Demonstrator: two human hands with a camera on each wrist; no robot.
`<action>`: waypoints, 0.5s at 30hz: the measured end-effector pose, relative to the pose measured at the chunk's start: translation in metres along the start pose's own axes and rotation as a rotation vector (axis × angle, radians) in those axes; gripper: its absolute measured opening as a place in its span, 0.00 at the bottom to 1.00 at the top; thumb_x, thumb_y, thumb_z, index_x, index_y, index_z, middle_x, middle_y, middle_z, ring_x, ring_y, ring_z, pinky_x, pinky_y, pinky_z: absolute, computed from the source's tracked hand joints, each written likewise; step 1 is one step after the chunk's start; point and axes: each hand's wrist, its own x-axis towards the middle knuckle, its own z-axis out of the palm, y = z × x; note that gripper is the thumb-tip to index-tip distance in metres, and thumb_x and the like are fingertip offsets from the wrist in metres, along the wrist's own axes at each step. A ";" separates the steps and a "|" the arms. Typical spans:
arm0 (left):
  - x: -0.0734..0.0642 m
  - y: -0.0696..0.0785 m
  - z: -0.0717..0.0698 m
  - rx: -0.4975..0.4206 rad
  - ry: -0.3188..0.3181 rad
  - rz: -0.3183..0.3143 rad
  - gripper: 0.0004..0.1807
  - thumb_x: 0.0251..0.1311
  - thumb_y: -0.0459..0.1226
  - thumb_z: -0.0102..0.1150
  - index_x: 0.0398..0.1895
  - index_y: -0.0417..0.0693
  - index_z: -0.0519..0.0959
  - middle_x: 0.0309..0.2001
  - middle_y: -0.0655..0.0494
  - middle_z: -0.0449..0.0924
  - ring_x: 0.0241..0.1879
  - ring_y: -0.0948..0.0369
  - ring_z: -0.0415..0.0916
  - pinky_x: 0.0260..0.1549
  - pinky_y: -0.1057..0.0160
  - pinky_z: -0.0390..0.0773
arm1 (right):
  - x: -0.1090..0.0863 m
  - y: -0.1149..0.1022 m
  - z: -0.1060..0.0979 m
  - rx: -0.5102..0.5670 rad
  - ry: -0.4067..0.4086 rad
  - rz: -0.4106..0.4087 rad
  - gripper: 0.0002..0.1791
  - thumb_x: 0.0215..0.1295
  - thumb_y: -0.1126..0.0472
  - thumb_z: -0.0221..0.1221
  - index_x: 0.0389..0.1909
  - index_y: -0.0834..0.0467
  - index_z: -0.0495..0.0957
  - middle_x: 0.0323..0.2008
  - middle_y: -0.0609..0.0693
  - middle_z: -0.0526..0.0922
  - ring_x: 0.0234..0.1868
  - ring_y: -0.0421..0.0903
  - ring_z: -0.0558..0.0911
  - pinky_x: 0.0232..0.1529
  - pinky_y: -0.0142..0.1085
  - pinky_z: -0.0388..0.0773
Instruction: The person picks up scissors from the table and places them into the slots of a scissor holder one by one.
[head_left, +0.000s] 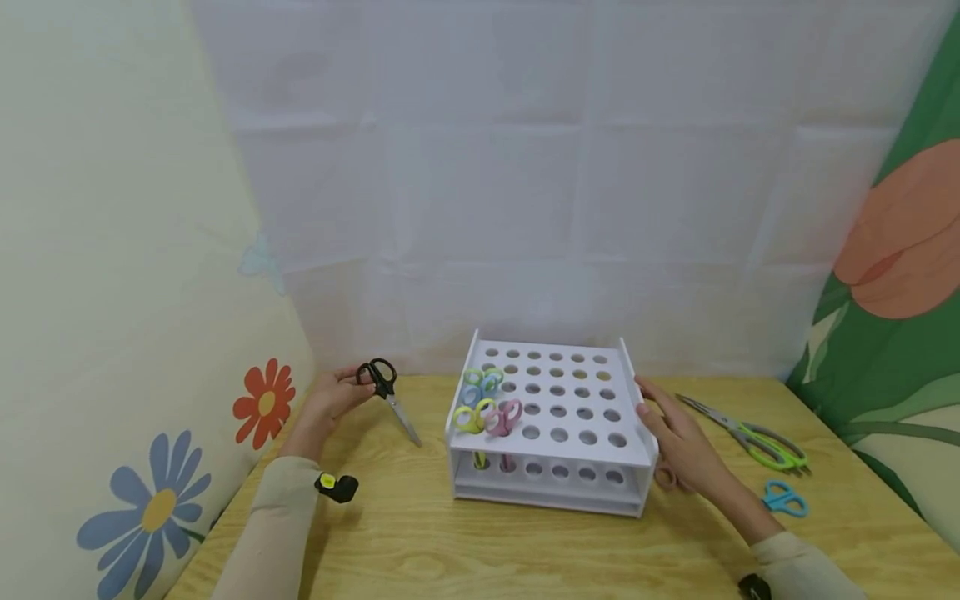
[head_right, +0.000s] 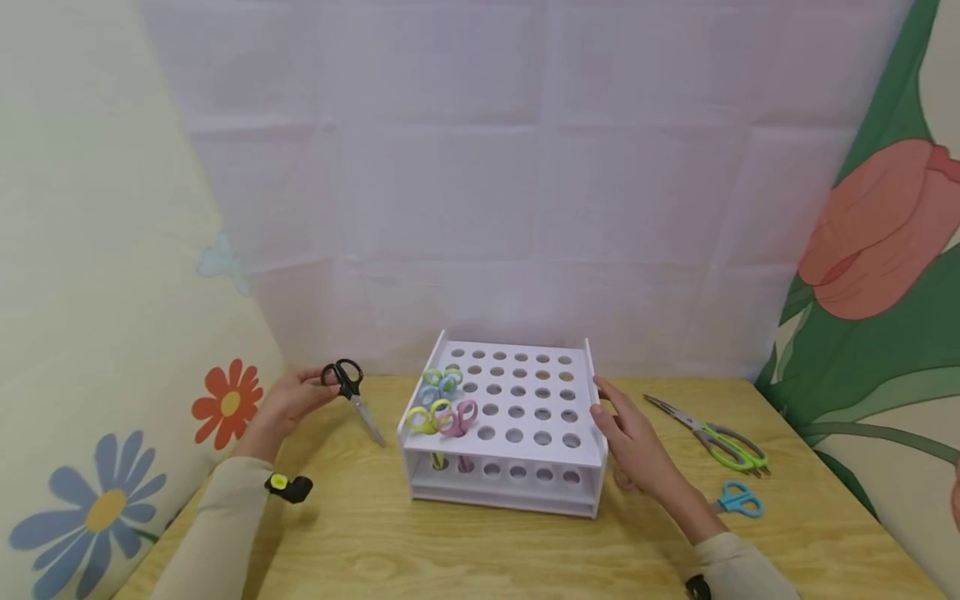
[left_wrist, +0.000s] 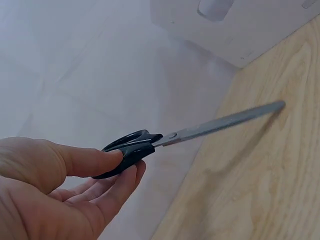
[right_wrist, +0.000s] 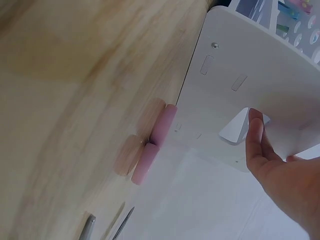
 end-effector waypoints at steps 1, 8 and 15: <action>-0.001 0.001 0.000 -0.005 0.003 0.007 0.32 0.67 0.21 0.57 0.72 0.22 0.58 0.57 0.34 0.76 0.41 0.63 0.82 0.52 0.60 0.80 | 0.000 0.000 0.000 -0.004 -0.001 -0.003 0.30 0.83 0.52 0.46 0.80 0.53 0.56 0.69 0.65 0.63 0.26 0.51 0.80 0.04 0.48 0.68; -0.002 0.005 0.002 0.060 0.012 0.057 0.29 0.68 0.23 0.58 0.70 0.22 0.62 0.56 0.34 0.79 0.45 0.61 0.82 0.55 0.57 0.79 | 0.003 -0.003 0.000 -0.046 0.013 -0.037 0.30 0.83 0.55 0.46 0.80 0.55 0.55 0.69 0.66 0.64 0.40 0.55 0.82 0.08 0.46 0.72; -0.002 0.011 0.009 0.074 0.018 0.075 0.23 0.74 0.26 0.52 0.68 0.22 0.66 0.57 0.31 0.78 0.49 0.55 0.82 0.51 0.58 0.81 | 0.000 -0.004 0.000 -0.028 0.010 -0.021 0.30 0.83 0.54 0.47 0.80 0.55 0.55 0.69 0.66 0.64 0.38 0.52 0.82 0.09 0.46 0.74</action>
